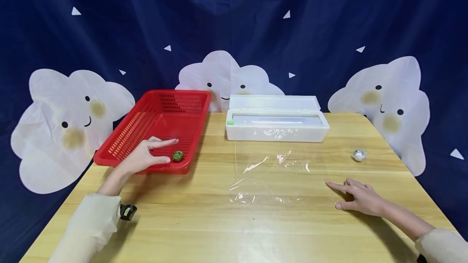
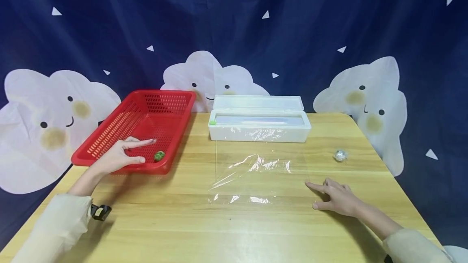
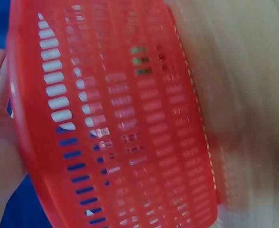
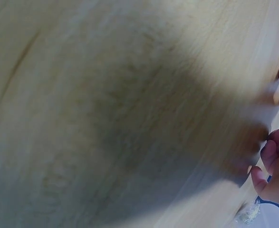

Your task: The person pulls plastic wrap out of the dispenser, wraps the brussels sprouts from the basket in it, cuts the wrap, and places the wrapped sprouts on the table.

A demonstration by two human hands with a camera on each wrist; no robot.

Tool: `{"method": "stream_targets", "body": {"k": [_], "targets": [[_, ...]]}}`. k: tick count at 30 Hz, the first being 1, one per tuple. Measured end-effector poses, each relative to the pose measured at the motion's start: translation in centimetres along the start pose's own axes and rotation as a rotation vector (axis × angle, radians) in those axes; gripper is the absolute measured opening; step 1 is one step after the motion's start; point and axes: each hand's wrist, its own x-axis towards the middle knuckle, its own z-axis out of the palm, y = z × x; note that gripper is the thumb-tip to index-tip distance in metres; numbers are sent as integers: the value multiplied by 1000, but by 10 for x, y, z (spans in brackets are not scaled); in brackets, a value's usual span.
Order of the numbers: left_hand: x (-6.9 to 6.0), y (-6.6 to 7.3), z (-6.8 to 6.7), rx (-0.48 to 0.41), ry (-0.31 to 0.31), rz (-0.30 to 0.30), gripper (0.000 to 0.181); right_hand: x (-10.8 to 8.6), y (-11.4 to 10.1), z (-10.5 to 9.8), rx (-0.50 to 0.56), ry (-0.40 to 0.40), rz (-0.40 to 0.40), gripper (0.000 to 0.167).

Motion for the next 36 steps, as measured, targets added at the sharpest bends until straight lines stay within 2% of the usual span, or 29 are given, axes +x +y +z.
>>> {"method": "stream_targets", "body": {"k": [6,13,19,23,31,33,36], "targets": [[9,-9,-2,41,-93,-63,53,2,-1,-1,4,-9,13,60],[18,-14,-3,28,-144,-126,55,1,-1,-1,15,-26,27,61],[26,-19,-2,41,-173,-130,56,0,-1,-2,35,-40,37,60],[33,-26,-1,58,-202,-121,56,0,-1,-1,23,-27,32,60],[47,-41,3,123,-326,-68,58,-1,1,1,12,-27,4,60],[48,-42,4,135,-344,-70,59,-1,1,1,8,-25,-2,60],[50,-43,4,175,-349,-107,62,-1,3,0,12,-28,-5,60]]}}
